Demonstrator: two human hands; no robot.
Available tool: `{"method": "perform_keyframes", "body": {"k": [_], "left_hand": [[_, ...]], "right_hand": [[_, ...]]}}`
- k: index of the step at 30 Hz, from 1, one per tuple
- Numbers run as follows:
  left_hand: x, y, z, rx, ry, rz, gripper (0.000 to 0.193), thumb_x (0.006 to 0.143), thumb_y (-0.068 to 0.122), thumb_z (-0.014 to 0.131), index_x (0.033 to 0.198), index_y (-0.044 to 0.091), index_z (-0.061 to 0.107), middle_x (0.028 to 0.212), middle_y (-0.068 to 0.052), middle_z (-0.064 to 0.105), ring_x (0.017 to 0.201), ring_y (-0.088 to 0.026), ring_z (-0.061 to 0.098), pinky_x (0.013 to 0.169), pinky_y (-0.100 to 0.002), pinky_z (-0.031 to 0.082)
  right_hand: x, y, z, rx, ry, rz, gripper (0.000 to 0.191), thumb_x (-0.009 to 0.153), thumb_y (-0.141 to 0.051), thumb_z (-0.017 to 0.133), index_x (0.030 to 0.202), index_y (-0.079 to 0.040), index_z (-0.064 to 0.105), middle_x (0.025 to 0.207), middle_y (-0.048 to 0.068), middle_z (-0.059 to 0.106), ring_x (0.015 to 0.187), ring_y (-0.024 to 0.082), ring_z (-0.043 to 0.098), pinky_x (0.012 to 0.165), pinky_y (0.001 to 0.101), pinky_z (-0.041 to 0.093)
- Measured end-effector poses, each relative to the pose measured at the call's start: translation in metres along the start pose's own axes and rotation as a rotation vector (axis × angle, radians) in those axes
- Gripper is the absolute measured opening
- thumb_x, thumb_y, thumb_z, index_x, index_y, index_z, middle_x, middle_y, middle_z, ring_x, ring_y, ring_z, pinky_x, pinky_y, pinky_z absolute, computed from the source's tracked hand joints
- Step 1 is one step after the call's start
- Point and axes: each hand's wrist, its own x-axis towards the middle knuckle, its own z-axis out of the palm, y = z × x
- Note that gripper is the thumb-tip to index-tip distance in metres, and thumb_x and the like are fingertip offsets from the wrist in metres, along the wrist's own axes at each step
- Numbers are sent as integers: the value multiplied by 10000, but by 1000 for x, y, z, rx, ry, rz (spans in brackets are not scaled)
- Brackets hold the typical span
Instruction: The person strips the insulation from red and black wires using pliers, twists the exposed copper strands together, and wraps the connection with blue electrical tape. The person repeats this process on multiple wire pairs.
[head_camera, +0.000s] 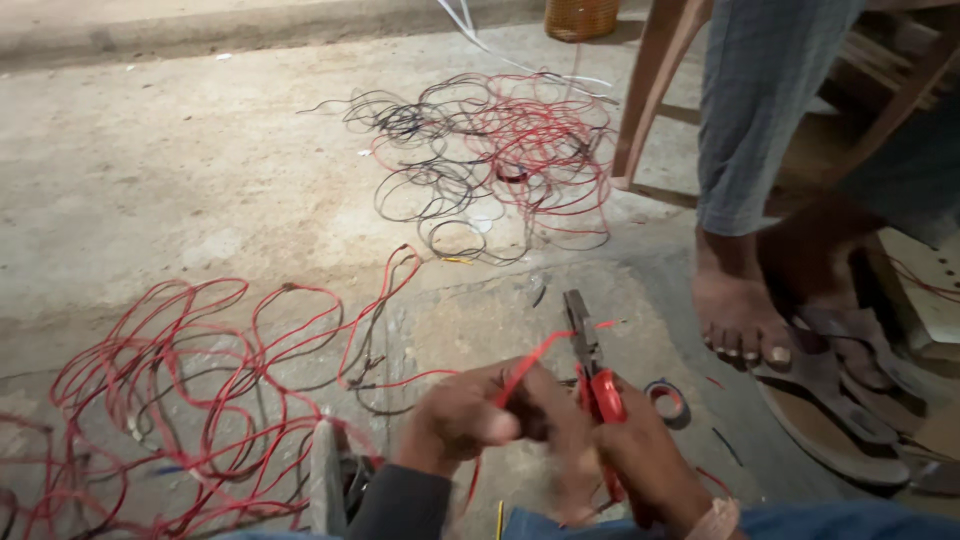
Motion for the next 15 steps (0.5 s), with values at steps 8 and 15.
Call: {"method": "perform_keyframes", "body": {"k": [8,15], "left_hand": [[30,35,21,688,794,827,777,882,292,724,1549,85,382,1630,-164,364,1521,-265,326,1234,-434,245],[48,10,27,1380,779,137,223,855,214,754,821,20,650,707,-122,651,649,-294,650,613,-407,509]], "right_hand": [[-17,-13,17,-208,-20,-90,466,643,14,538,1093,-51,640,765,50,563,654,167,534,558,305,459],[-26,-50,18,-305,119,10,561,643,8,596,1189,-115,630,808,85,612,712,201,598,590,336,518]]}}
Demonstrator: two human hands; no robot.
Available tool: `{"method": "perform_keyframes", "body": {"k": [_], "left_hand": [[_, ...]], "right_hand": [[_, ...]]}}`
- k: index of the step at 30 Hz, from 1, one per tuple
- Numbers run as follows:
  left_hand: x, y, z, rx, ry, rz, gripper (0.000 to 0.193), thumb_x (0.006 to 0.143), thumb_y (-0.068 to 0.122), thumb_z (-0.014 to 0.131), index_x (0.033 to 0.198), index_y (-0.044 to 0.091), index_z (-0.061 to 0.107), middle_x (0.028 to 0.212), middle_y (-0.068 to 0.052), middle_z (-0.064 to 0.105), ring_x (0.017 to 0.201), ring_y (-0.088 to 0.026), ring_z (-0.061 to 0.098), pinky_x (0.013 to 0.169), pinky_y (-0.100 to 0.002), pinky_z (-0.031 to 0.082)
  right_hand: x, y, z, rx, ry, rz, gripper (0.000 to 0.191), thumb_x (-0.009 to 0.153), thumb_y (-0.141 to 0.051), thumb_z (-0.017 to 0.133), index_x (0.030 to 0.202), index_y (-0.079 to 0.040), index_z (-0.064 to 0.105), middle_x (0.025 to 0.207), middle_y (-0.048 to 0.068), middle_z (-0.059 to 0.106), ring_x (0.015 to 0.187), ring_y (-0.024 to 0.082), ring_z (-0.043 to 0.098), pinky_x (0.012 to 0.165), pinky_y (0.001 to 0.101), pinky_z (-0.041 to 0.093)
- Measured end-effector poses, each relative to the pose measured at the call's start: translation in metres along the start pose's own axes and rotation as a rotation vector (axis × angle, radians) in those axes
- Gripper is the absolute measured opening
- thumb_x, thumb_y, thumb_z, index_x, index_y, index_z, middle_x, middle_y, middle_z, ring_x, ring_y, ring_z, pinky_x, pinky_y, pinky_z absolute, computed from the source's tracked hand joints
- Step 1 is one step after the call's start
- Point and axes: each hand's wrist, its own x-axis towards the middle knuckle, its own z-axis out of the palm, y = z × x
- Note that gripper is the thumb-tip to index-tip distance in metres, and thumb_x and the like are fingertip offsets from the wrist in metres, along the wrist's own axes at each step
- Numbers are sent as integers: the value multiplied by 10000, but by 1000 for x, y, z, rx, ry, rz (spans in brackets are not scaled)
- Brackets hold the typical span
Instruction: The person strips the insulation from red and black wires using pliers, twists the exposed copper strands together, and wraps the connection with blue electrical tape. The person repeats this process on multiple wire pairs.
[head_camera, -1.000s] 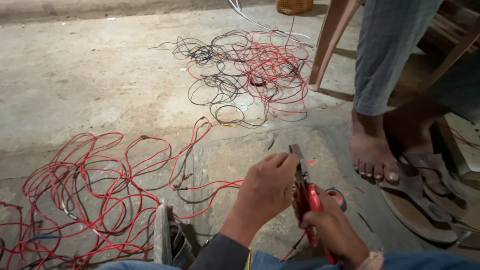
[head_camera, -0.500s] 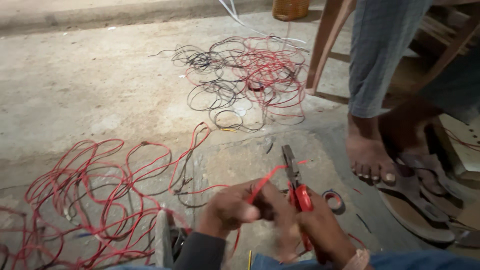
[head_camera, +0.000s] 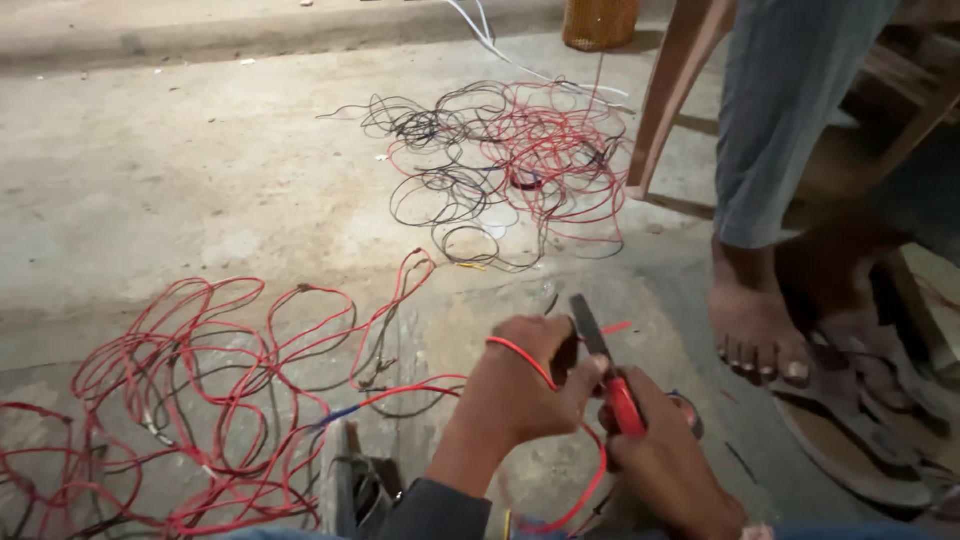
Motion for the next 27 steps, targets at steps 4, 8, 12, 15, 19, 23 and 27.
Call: {"method": "perform_keyframes", "body": {"k": [4,8,12,15,19,23,27], "left_hand": [[-3,2,7,-113,-15,35,338,820,324,844,827,36,669,546,-72,533,455,-190,493,469,-335,401],[0,19,15,-183,25,-4,512,682,346,924,657,21,528,522,-31,492,460,-115,432,439,-314,361],[-5,36,40,-300,61,-172,517,635,265,932,556,25,482,479,-14,464,452,-79,406,413,-307,345],[-7,33,51,-280,170,-129,413,697,151,880,616,32,493,501,-36,434,457,-85,401,436,-297,350],[-10,29,62,-305,321,-94,470,670,98,885,599,15,428,497,-64,403,464,-110,348,429,-304,342],[-8,20,60,-218,339,-115,480,645,168,904,570,16,455,479,-65,425,433,-120,378,416,-318,346],[-7,12,51,-158,267,-165,529,616,263,917,529,24,453,448,-67,442,400,-140,404,407,-329,366]], "right_hand": [[-7,-9,-38,193,-316,34,755,576,22,606,1307,-158,658,802,63,558,718,185,549,587,306,452],[-12,-12,-71,494,-586,120,552,718,-44,683,1259,-32,574,870,51,571,749,165,544,646,298,456],[-9,-9,-81,778,-637,80,459,710,-101,675,1143,19,576,762,68,549,618,163,493,542,312,396],[-2,-3,-80,596,-424,95,362,696,-78,709,1015,5,560,718,74,542,581,164,478,523,320,376],[1,10,-67,629,-244,21,293,680,-61,679,952,11,597,731,27,532,607,123,486,537,281,370],[8,19,-51,653,-239,-53,220,734,-80,680,909,-21,561,685,46,523,540,128,457,472,289,342],[6,20,-42,618,-186,12,225,710,-105,655,914,-28,600,652,35,523,498,122,452,443,288,345]]}}
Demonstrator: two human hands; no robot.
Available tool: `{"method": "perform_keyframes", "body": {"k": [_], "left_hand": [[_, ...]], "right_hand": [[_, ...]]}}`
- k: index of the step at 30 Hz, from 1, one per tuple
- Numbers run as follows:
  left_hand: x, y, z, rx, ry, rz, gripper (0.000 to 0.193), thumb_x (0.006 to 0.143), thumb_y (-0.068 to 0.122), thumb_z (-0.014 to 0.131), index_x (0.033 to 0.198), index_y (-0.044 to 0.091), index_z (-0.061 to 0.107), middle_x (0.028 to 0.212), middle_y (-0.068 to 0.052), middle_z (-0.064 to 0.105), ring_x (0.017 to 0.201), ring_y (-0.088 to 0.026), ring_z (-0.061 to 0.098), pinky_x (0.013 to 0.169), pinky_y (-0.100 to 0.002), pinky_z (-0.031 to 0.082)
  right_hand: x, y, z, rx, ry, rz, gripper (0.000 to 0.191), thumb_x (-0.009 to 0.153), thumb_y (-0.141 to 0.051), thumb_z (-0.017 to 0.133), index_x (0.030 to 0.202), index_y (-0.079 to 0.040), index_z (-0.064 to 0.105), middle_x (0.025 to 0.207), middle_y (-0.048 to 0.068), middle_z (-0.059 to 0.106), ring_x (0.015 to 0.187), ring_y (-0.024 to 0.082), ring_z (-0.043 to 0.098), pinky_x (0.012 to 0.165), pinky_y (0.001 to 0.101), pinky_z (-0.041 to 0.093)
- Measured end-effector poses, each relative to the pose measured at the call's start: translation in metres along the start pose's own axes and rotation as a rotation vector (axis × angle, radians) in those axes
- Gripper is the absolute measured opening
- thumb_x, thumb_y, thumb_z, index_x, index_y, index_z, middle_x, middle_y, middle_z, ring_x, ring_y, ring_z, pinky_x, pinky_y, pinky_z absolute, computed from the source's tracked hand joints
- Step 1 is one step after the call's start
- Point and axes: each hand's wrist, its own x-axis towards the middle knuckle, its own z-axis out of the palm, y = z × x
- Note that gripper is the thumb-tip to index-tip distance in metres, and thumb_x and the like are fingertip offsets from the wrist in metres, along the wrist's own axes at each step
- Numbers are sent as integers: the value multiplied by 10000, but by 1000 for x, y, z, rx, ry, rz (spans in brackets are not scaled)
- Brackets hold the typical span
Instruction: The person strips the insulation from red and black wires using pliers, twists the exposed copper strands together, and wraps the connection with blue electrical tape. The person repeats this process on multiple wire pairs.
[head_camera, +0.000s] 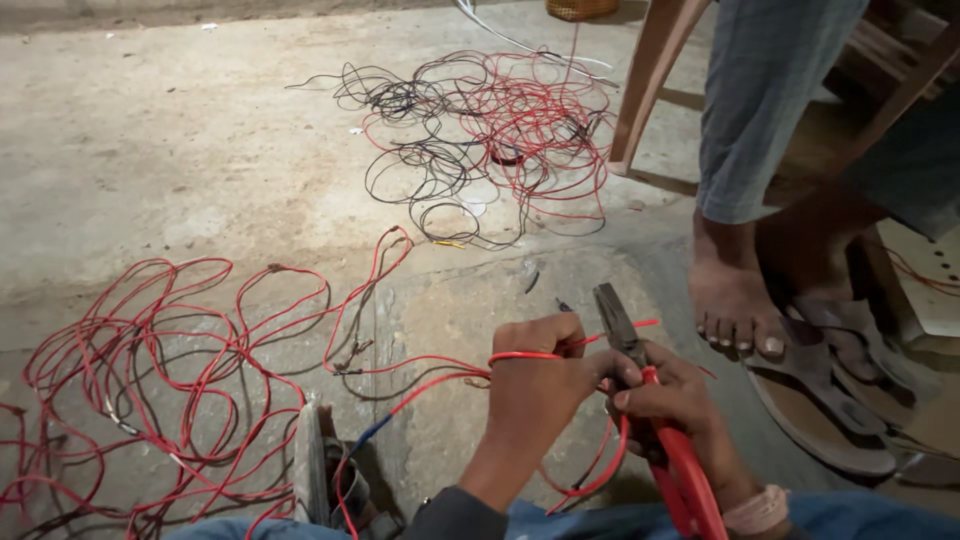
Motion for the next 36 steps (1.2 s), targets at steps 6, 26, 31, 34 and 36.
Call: {"method": "perform_keyframes", "body": {"k": [6,26,31,34,36], "left_hand": [[2,-4,-6,117,-6,69,570,590,341,919,519,34,444,447,-71,441,379,-172,401,420,-328,368],[38,-102,-71,528,189,177,776,538,399,965,1099,23,584,1083,-168,597,1047,-344,551,890,-439,464],[30,-180,-109,713,264,-117,291,781,159,822,1023,67,689,992,-121,707,936,-305,696,826,-368,565],[31,-195,-102,747,-92,-655,529,737,346,954,993,-47,711,933,-174,736,823,-274,733,711,-343,553],[32,-191,-98,584,-266,-960,680,680,379,1032,1002,-99,671,938,-191,717,820,-271,736,663,-376,566]], "right_hand": [[-4,1,9,-21,98,-50,202,724,-84,676,877,-60,547,637,44,537,429,119,429,376,282,315],[49,76,-48,827,43,54,85,732,-108,564,794,-53,545,607,3,428,524,137,416,527,284,392],[45,84,-44,768,266,124,104,733,-120,549,744,-57,466,632,25,427,573,155,425,602,295,413],[41,66,-39,827,158,74,112,762,-133,563,768,-62,477,663,28,455,597,163,457,612,301,428],[39,53,-35,807,267,121,126,768,-145,541,815,-37,496,699,61,490,646,196,510,665,349,466]]}}
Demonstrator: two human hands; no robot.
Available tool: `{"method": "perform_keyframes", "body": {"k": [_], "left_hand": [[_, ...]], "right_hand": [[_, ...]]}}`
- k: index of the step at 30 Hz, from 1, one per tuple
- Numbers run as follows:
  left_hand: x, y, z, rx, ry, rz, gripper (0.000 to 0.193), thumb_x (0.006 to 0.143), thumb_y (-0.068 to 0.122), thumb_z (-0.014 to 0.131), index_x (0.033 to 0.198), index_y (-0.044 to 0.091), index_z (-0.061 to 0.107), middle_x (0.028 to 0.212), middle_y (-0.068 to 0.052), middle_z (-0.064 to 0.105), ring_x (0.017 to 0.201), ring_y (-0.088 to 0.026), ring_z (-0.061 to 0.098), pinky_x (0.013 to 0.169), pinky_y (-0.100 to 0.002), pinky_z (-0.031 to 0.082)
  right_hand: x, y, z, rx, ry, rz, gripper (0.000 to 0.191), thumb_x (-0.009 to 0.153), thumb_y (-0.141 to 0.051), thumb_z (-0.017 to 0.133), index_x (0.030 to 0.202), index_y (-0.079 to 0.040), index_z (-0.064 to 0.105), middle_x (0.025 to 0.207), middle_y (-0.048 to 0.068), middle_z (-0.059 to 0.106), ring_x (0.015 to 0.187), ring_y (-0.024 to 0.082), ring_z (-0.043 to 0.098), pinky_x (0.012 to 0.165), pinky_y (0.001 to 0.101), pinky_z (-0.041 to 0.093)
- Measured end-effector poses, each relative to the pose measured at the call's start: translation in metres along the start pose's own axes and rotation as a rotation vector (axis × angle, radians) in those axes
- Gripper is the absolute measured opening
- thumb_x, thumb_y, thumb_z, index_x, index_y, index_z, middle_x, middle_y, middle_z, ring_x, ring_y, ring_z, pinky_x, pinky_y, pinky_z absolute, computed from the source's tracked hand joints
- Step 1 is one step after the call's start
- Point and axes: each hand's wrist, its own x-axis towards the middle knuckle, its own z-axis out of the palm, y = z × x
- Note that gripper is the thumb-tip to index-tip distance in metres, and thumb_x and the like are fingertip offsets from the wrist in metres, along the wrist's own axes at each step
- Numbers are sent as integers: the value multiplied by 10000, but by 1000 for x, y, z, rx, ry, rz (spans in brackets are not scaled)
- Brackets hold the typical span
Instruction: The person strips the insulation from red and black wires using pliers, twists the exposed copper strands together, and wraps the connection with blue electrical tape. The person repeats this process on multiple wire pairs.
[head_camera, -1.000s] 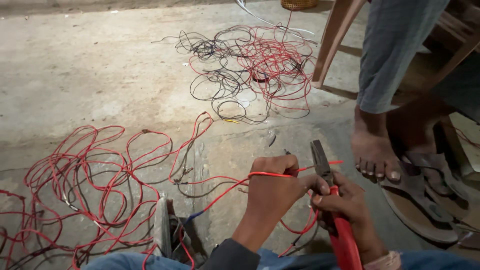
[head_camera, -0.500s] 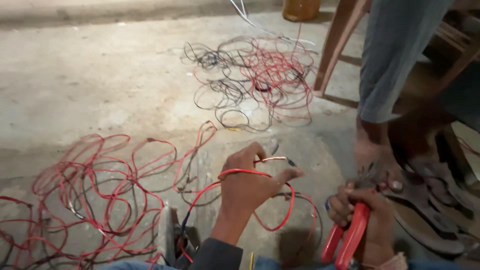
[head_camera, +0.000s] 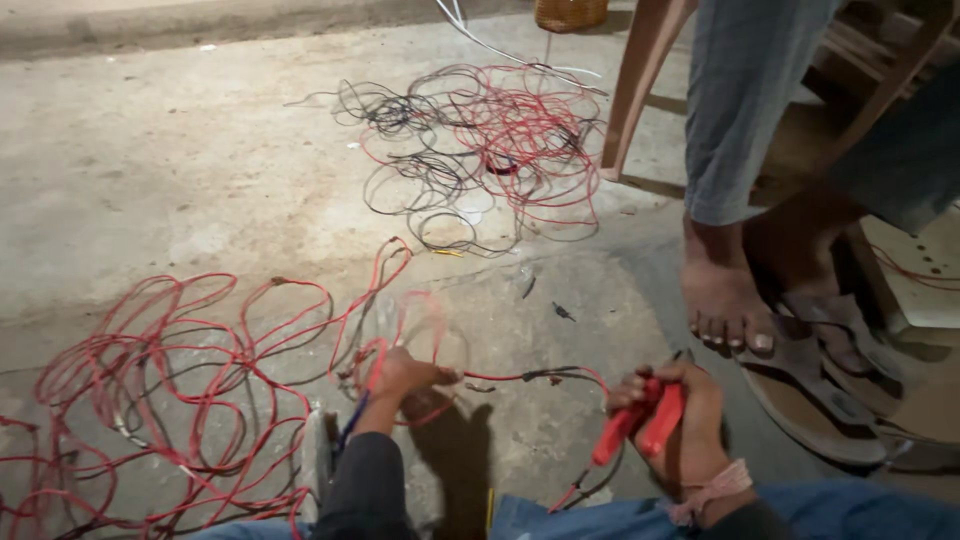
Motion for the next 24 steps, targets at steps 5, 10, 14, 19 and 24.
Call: {"method": "perform_keyframes", "body": {"k": [5,10,14,19,24], "left_hand": [[-31,5,-7,167,-355,49,539,689,266,973,1009,-67,696,909,-211,766,771,-297,777,621,-399,614],[-68,49,87,344,-597,920,542,636,220,814,1164,128,736,865,-93,767,771,-246,747,718,-408,603],[-82,56,169,187,-208,1252,236,811,115,693,1042,83,730,919,-151,720,833,-379,697,690,-485,554],[-72,33,163,328,-21,1309,128,885,125,624,1004,92,655,1027,-149,688,993,-368,666,843,-479,536],[-94,57,97,213,368,1561,127,768,135,677,858,115,590,1120,-114,669,1147,-294,583,972,-425,462]], "right_hand": [[-11,-13,22,-363,140,99,266,813,-183,529,993,11,555,791,179,587,735,319,588,778,552,519],[-23,-37,33,-141,-103,62,447,842,-102,524,1201,158,583,1001,222,645,959,319,652,919,398,526],[-22,-53,29,-254,66,-12,396,866,-152,530,1107,163,524,1136,298,641,1104,411,644,993,416,502],[-12,-46,20,-270,75,-105,312,845,-199,519,1024,51,464,1117,283,636,1101,419,635,982,537,526],[-20,-47,26,-148,-127,126,445,751,-101,503,1103,161,578,1048,232,673,989,341,649,912,416,559]]}}
